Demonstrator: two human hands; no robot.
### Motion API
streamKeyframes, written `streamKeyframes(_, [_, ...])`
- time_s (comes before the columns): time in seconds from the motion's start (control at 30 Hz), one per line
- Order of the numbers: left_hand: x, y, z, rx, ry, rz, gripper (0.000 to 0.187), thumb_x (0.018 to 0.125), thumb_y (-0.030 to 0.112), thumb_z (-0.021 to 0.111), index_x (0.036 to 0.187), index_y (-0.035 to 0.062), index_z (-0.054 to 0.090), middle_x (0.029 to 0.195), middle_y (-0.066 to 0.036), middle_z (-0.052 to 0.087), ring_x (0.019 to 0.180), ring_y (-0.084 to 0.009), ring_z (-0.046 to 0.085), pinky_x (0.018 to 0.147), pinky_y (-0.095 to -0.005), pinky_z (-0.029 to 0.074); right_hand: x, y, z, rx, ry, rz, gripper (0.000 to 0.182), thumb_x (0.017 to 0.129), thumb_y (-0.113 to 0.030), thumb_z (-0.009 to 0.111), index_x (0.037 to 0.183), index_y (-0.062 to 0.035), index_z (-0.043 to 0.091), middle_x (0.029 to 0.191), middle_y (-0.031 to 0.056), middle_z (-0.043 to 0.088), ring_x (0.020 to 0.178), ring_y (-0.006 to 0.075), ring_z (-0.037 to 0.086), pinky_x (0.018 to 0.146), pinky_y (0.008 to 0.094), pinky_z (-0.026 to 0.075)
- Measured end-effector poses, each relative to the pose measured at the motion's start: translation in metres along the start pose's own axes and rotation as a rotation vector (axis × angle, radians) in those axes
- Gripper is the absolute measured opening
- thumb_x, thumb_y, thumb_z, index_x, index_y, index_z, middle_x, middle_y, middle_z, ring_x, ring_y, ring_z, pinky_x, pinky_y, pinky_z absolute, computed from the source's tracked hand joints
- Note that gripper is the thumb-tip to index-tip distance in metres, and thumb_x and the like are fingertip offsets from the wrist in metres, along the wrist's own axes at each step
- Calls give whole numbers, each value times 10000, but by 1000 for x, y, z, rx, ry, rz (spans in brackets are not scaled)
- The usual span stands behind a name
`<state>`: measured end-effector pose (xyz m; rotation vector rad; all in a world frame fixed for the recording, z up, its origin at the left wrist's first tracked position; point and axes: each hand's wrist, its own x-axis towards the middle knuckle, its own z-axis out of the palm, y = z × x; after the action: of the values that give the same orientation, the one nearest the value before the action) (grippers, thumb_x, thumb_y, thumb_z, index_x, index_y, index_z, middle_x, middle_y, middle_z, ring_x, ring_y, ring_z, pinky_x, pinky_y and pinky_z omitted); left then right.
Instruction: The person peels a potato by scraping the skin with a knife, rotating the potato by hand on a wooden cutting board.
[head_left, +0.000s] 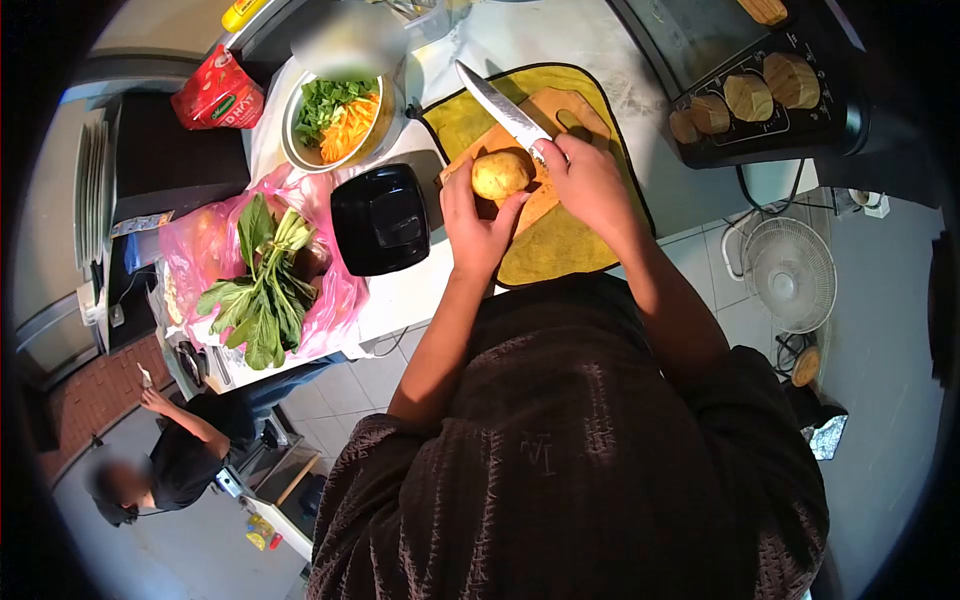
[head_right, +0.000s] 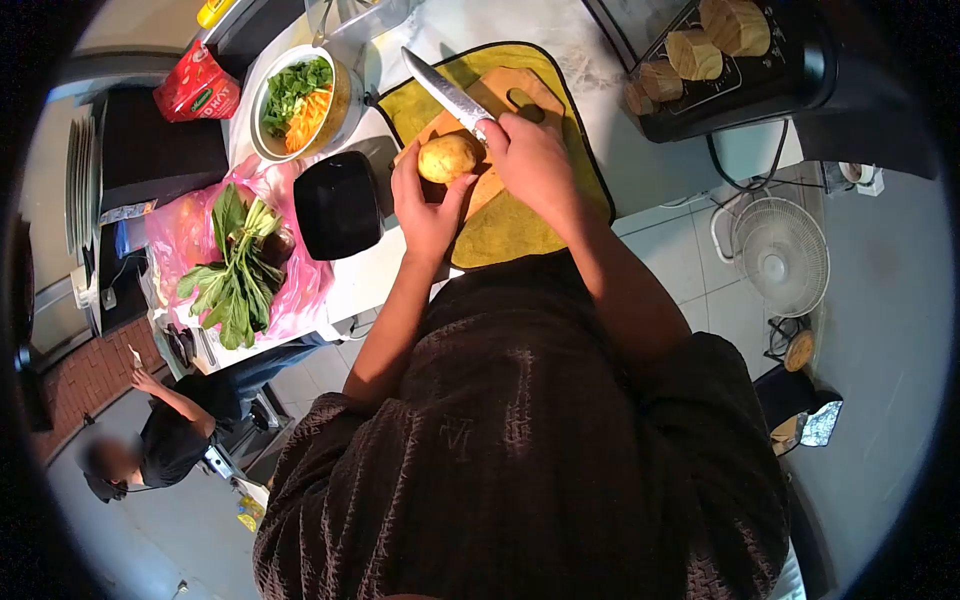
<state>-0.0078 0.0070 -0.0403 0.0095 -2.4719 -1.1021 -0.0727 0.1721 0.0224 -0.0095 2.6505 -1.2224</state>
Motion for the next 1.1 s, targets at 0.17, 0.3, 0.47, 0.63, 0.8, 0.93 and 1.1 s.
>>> streamKeyframes(0.17, [5, 7, -1, 0, -40, -15, 676, 892, 263, 706, 1416, -39, 403, 1359, -264, 447, 1222, -435, 443, 1054, -478, 349, 2, 19, 3, 12, 55, -47, 427, 989, -403, 543, 875, 2, 617, 757, 247, 619, 747, 462, 591, 651, 492, 459])
streamKeyframes(0.3, [11, 10, -6, 198, -111, 120, 538, 927, 241, 638, 1395, 33, 475, 1364, -278, 444, 1240, -429, 429, 1066, -485, 336, -2, 24, 9, 29, 59, -29, 433, 990, -414, 538, 868, -6, 618, 758, 243, 622, 743, 454, 599, 650, 495, 463])
streamKeyframes(0.47, [23, 15, -3, 199, -97, 159, 620, 773, 204, 816, 1297, 31, 533, 1343, -200, 521, 1189, -386, 480, 1018, -452, 391, -6, 25, 10, 57, 79, -55, 426, 988, -410, 540, 860, -10, 614, 748, 236, 618, 728, 445, 603, 639, 491, 463])
streamKeyframes(0.63, [20, 12, -10, -92, -154, -5, 643, 783, 234, 807, 1297, -11, 507, 1252, -173, 585, 1121, -355, 525, 1001, -437, 392, -10, 13, 0, 115, 80, -73, 407, 985, -389, 556, 845, -10, 600, 721, 219, 611, 686, 423, 594, 608, 469, 453])
streamKeyframes(0.8, [19, 8, -8, 46, -224, 101, 645, 832, 299, 763, 1314, -19, 475, 1259, -201, 566, 1140, -378, 507, 1007, -453, 354, -14, 8, 1, 146, 74, -167, 374, 978, -360, 581, 831, -17, 593, 679, 199, 604, 644, 412, 591, 588, 457, 451])
streamKeyframes(0.93, [16, 3, -2, 11, -197, 66, 655, 831, 265, 756, 1313, -45, 440, 1251, -229, 539, 1129, -403, 495, 994, -470, 361, -15, -3, -3, 107, 32, -190, 351, 966, -360, 568, 842, -36, 623, 736, 186, 654, 725, 417, 637, 661, 510, 494])
streamKeyframes(1.1, [11, 4, 4, 52, -153, 131, 636, 830, 246, 749, 1294, -50, 431, 1183, -242, 526, 1091, -416, 492, 968, -475, 379, -14, -12, -2, -39, -18, -116, 350, 971, -365, 555, 863, -40, 629, 794, 206, 674, 790, 432, 649, 708, 521, 512])
